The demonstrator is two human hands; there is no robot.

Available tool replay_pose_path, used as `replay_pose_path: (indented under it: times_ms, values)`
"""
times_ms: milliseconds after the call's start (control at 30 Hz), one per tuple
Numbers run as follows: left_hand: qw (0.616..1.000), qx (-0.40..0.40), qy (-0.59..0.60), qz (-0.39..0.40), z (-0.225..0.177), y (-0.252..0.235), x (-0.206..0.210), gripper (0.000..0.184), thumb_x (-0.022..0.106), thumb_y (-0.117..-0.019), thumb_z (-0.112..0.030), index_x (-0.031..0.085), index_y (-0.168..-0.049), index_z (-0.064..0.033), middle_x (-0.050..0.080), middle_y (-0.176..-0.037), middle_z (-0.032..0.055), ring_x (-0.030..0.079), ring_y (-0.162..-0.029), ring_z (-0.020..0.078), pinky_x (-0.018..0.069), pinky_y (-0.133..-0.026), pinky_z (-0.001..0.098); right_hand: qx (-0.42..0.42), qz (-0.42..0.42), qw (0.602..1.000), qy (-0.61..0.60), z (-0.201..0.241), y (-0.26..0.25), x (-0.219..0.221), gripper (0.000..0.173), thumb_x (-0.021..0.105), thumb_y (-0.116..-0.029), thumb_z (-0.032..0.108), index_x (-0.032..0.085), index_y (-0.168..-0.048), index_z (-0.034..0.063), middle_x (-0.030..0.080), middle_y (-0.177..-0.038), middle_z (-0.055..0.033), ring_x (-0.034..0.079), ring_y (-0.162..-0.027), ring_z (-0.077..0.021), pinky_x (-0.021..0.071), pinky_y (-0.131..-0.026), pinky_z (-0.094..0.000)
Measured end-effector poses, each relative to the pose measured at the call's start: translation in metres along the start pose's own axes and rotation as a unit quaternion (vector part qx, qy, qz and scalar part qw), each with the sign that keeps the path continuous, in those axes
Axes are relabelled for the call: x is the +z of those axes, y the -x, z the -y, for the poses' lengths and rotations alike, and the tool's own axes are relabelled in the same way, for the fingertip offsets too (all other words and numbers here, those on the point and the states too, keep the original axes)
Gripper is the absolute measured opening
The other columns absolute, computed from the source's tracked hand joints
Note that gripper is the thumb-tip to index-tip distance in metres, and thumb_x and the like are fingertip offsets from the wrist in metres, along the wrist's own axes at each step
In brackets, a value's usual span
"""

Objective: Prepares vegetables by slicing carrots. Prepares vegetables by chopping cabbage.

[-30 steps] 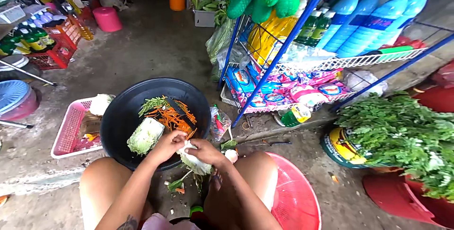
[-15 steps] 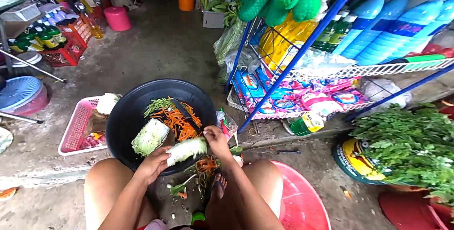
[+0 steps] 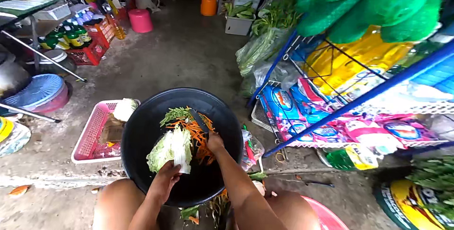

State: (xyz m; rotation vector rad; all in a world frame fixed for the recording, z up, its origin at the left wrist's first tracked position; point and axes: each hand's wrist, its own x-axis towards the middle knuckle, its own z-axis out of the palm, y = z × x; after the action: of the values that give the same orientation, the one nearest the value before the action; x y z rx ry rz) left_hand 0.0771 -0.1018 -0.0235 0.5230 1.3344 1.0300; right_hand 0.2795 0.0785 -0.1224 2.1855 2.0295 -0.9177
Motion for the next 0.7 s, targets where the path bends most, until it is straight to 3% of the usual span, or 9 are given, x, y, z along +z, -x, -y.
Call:
replay_pose_path:
  times_ms: [100, 200, 333, 400, 500, 533, 600, 633, 700]
  values:
    - [1.000, 0.015, 0.015, -0.001, -0.005, -0.007, -0.005, 0.012, 0.059, -0.0999, -0.002, 0.060, -0.112, -0.0010, 0.069, -0.100, 0.0094, 0.067, -0.088, 0.0157, 0.0569, -0.080, 0.0314, 0.006, -0.002, 1.000, 0.027, 0.004, -0.006, 0.007, 0.065, 0.058, -0.0996, 0.017, 0.036, -0.160, 0.0116, 0.051, -0.151, -0.0245, 0.050, -0.138, -0.0435, 0.0449, -0.111, -0.0597]
    - [1.000, 0.017, 0.001, 0.008, -0.008, -0.010, -0.008, 0.011, 0.061, -0.0981, 0.000, 0.056, -0.106, -0.0045, 0.066, -0.097, 0.0067, 0.066, -0.086, 0.0140, 0.0567, -0.078, 0.0309, 0.036, 0.033, 0.999, -0.016, 0.015, 0.008, -0.007, 0.066, 0.061, -0.0987, 0.025, 0.037, -0.158, 0.0069, 0.046, -0.154, -0.0259, 0.051, -0.138, -0.0421, 0.0465, -0.110, -0.0578]
    - [0.998, -0.014, 0.055, -0.007, -0.011, -0.007, 0.000, 0.012, 0.056, -0.1021, -0.001, 0.054, -0.113, -0.0059, 0.066, -0.093, 0.0063, 0.065, -0.075, 0.0119, 0.0562, -0.069, 0.0267, 0.058, 0.012, 0.963, -0.265, 0.015, 0.052, -0.036, 0.052, 0.052, -0.1066, 0.025, 0.042, -0.153, 0.0039, 0.057, -0.142, -0.0260, 0.059, -0.129, -0.0389, 0.0482, -0.106, -0.0575]
    - [0.995, -0.017, 0.101, 0.002, -0.013, -0.003, 0.005, 0.010, 0.053, -0.1041, -0.004, 0.053, -0.114, -0.0060, 0.065, -0.090, 0.0066, 0.065, -0.072, 0.0116, 0.0567, -0.067, 0.0255, 0.012, -0.049, 0.936, -0.349, 0.005, 0.097, -0.043, 0.054, 0.054, -0.1078, 0.026, 0.039, -0.155, 0.0038, 0.059, -0.140, -0.0251, 0.061, -0.126, -0.0362, 0.0489, -0.106, -0.0546]
    - [0.988, -0.009, 0.156, 0.007, -0.017, 0.002, 0.017, 0.008, 0.051, -0.1058, -0.007, 0.053, -0.114, -0.0069, 0.066, -0.087, 0.0062, 0.065, -0.071, 0.0112, 0.0574, -0.067, 0.0247, -0.101, -0.131, 0.921, -0.353, -0.018, 0.182, -0.037, 0.054, 0.056, -0.1057, 0.020, 0.039, -0.154, 0.0025, 0.067, -0.121, -0.0201, 0.074, -0.091, -0.0266, 0.0630, -0.082, -0.0458]
    - [0.985, -0.009, 0.175, 0.004, -0.019, 0.006, 0.024, 0.010, 0.052, -0.1059, -0.008, 0.054, -0.116, -0.0068, 0.066, -0.088, 0.0062, 0.066, -0.071, 0.0112, 0.0577, -0.068, 0.0248, -0.140, -0.159, 0.916, -0.341, -0.026, 0.209, -0.031, 0.055, 0.058, -0.1038, 0.018, 0.041, -0.154, 0.0026, 0.069, -0.120, -0.0191, 0.074, -0.090, -0.0247, 0.0627, -0.082, -0.0450]
    - [0.978, -0.009, 0.210, -0.006, -0.026, 0.017, 0.040, 0.013, 0.054, -0.1057, -0.010, 0.055, -0.118, -0.0066, 0.066, -0.086, 0.0063, 0.065, -0.068, 0.0115, 0.0580, -0.066, 0.0251, -0.206, -0.207, 0.907, -0.305, -0.044, 0.255, -0.017, 0.056, 0.061, -0.1016, 0.018, 0.047, -0.153, 0.0033, 0.068, -0.131, -0.0185, 0.071, -0.110, -0.0258, 0.0578, -0.098, -0.0470]
    - [0.974, -0.009, 0.226, -0.009, -0.029, 0.023, 0.047, 0.014, 0.054, -0.1056, -0.010, 0.054, -0.120, -0.0065, 0.065, -0.086, 0.0064, 0.065, -0.068, 0.0118, 0.0579, -0.066, 0.0252, -0.230, -0.231, 0.901, -0.287, -0.052, 0.271, -0.008, 0.053, 0.063, -0.1015, 0.020, 0.051, -0.151, 0.0039, 0.068, -0.132, -0.0177, 0.071, -0.113, -0.0270, 0.0574, -0.099, -0.0482]
    - [0.968, -0.007, 0.249, -0.009, -0.035, 0.037, 0.062, 0.016, 0.055, -0.1053, -0.009, 0.053, -0.121, -0.0065, 0.064, -0.087, 0.0065, 0.065, -0.069, 0.0121, 0.0586, -0.067, 0.0249, -0.262, -0.272, 0.893, -0.245, -0.067, 0.297, 0.009, 0.048, 0.062, -0.1019, 0.027, 0.059, -0.145, 0.0059, 0.072, -0.126, -0.0150, 0.074, -0.104, -0.0257, 0.0611, -0.090, -0.0474]
